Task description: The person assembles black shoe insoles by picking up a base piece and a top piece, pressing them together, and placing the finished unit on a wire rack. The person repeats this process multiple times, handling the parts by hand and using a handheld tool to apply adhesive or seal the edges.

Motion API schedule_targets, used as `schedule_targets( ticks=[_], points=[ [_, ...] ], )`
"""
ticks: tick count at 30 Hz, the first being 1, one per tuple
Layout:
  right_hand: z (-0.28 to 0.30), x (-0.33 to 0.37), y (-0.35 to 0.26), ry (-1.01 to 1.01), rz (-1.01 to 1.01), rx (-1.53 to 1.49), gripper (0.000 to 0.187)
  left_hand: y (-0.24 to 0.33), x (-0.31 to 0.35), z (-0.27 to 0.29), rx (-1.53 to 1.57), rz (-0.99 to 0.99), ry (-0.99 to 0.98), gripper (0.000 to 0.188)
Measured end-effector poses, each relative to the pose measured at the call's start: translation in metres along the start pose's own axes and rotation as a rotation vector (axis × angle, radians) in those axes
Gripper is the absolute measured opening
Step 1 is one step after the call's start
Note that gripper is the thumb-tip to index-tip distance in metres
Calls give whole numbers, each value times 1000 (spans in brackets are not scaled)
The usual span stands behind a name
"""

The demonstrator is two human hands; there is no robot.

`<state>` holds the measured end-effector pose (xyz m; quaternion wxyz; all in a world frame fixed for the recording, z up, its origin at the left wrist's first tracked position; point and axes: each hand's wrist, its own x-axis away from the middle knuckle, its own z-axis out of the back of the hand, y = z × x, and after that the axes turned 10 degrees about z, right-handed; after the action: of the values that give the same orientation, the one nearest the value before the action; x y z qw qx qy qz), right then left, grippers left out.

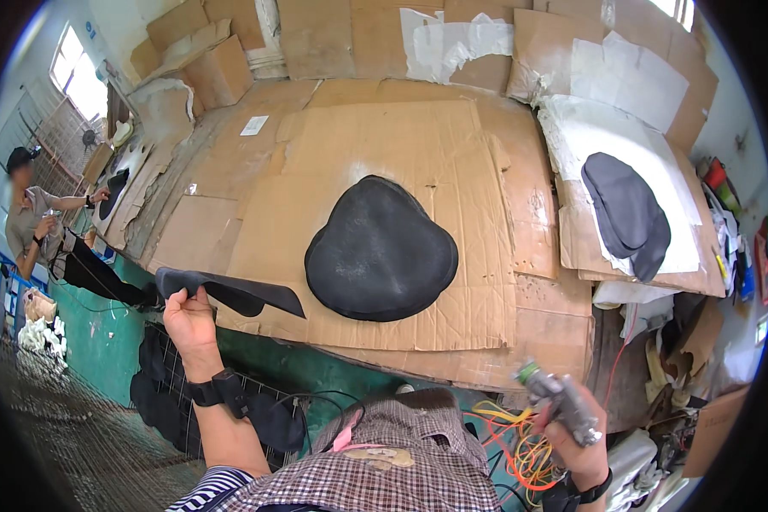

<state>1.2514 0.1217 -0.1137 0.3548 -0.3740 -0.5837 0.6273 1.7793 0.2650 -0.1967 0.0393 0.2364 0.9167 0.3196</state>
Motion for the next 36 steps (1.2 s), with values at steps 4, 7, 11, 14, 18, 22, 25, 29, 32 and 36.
schedule_targets(
  ticks=[4,7,11,14,18,22,25,29,32,36],
  points=[
    [19,9,2,-14,-31,22,66,0,5,-3,-12,-12,-6,36],
    [11,7,1,-123,-83,-52,65,2,2,1,-31,-22,-6,37],
    [-4,-10,7,32,1,-80,63,8,3,5,-17,-48,4,38],
    [0,-17,18,211,7,-75,63,18,7,17,-9,-53,49,37],
    [-5,-30,27,-27,-70,-57,63,41,31,55,34,-81,125,36],
    [-42,-50,56,-324,-156,-65,78,55,61,112,67,-120,166,37],
    [-91,-73,78,-575,-283,-131,65,72,100,148,93,-169,331,34],
    [-163,-87,102,-917,-405,-72,64,92,139,196,86,-185,467,32],
    [-228,-84,107,-1091,-498,-56,59,108,164,251,142,-200,580,29],
    [-297,-66,133,-1253,-571,-22,59,120,173,319,214,-222,651,29]
  ],
)
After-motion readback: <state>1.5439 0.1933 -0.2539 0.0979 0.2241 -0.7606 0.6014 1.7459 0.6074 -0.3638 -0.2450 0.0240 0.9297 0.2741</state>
